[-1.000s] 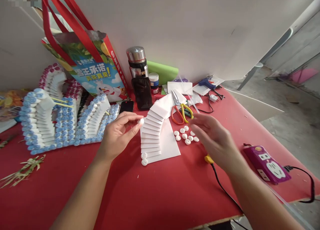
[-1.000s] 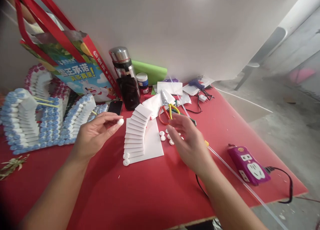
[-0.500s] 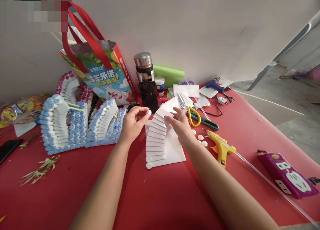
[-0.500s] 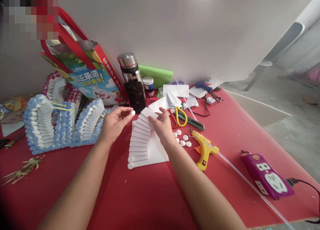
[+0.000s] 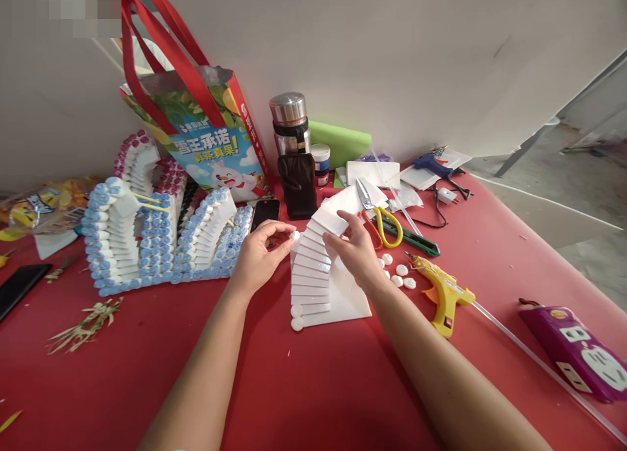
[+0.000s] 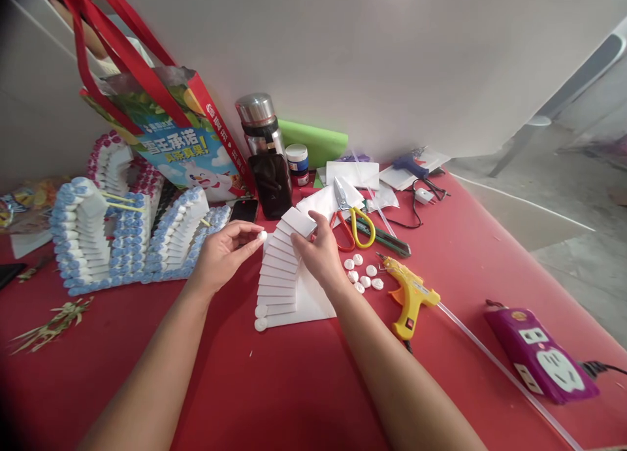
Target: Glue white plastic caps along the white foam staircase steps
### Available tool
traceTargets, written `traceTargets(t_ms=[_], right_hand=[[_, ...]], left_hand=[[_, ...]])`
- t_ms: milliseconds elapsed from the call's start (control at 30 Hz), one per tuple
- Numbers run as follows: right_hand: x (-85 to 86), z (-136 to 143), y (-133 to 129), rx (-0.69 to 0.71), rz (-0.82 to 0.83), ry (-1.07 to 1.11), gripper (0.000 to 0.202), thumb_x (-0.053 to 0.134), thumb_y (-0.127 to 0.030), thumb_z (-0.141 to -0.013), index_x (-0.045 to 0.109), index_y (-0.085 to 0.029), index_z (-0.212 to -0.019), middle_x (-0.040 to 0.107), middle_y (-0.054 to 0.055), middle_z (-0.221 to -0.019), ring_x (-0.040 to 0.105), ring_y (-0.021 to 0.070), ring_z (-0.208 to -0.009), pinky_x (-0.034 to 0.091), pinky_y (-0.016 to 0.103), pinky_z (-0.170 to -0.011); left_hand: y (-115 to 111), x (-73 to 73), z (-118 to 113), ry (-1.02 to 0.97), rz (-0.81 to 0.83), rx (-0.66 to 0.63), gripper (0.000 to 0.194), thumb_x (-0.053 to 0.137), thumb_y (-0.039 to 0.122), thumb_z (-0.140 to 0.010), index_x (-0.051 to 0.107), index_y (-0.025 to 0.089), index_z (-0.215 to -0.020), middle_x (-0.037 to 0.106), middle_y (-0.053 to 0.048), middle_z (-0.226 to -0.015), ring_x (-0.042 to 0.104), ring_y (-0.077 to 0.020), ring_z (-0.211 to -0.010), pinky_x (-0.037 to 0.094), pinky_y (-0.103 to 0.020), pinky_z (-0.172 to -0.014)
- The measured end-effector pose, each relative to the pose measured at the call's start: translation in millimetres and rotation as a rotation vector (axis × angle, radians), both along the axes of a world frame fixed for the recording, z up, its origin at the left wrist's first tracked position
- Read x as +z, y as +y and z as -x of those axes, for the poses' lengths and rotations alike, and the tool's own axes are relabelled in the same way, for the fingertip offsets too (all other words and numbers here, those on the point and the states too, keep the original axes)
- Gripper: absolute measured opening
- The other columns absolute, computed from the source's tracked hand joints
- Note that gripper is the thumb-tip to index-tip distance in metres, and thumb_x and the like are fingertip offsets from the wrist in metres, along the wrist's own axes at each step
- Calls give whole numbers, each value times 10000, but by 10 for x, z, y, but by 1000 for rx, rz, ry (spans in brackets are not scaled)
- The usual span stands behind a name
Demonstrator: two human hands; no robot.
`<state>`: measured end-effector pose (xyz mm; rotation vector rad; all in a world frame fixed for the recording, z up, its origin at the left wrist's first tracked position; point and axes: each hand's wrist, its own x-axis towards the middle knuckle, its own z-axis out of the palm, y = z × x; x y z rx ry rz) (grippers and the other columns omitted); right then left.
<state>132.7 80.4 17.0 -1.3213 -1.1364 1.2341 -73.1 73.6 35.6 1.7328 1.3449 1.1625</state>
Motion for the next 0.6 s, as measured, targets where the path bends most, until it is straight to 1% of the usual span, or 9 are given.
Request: traceTargets(t_ms=[133, 300, 367, 500, 600], right_hand=[[-19, 1, 5, -7, -10, -23, 670, 699, -390, -783, 507, -224, -1404, 680, 61, -994, 656, 263, -928, 532, 415, -836], [11, 6, 0, -9, 12, -22, 671, 706, -390, -777, 507, -225, -1396, 666, 47, -953, 655, 258, -900, 533, 409, -821], [21, 10, -1, -12, 19, -16, 674, 707, -383, -772, 508, -222, -1395, 662, 44, -931, 652, 255, -880, 531, 403, -807], [24, 17, 4, -30, 20, -30, 674, 707, -378, -762, 523, -220, -1391, 611, 14, -853, 634, 241, -840, 524, 390, -783], [22, 20, 10, -29, 18, -25, 696, 708, -376, -752, 517, -212, -1400, 613, 14, -866, 637, 241, -845, 524, 392, -774]], left_hand=[[-81, -2, 16, 17, 20, -5, 230, 700, 383, -874, 726, 206, -1019, 680, -68, -1056, 672, -192, -920, 569, -341, -867], [-150, 51, -23, 154, -11, -45, 191, 672, 370, -901, 722, 224, -1012, 675, -59, -1056, 661, -193, -934, 558, -342, -878], [-163, 64, -36, 186, -25, -49, 178, 670, 361, -904, 718, 226, -1010, 673, -55, -1055, 658, -189, -931, 555, -336, -873], [-169, 66, -51, 209, -22, -54, 167, 680, 344, -900, 711, 228, -1016, 674, -47, -1061, 659, -186, -944, 547, -329, -883], [-168, 69, -60, 230, -18, -52, 146, 682, 324, -901, 710, 231, -1010, 676, -37, -1056, 660, -183, -959, 538, -317, -886]])
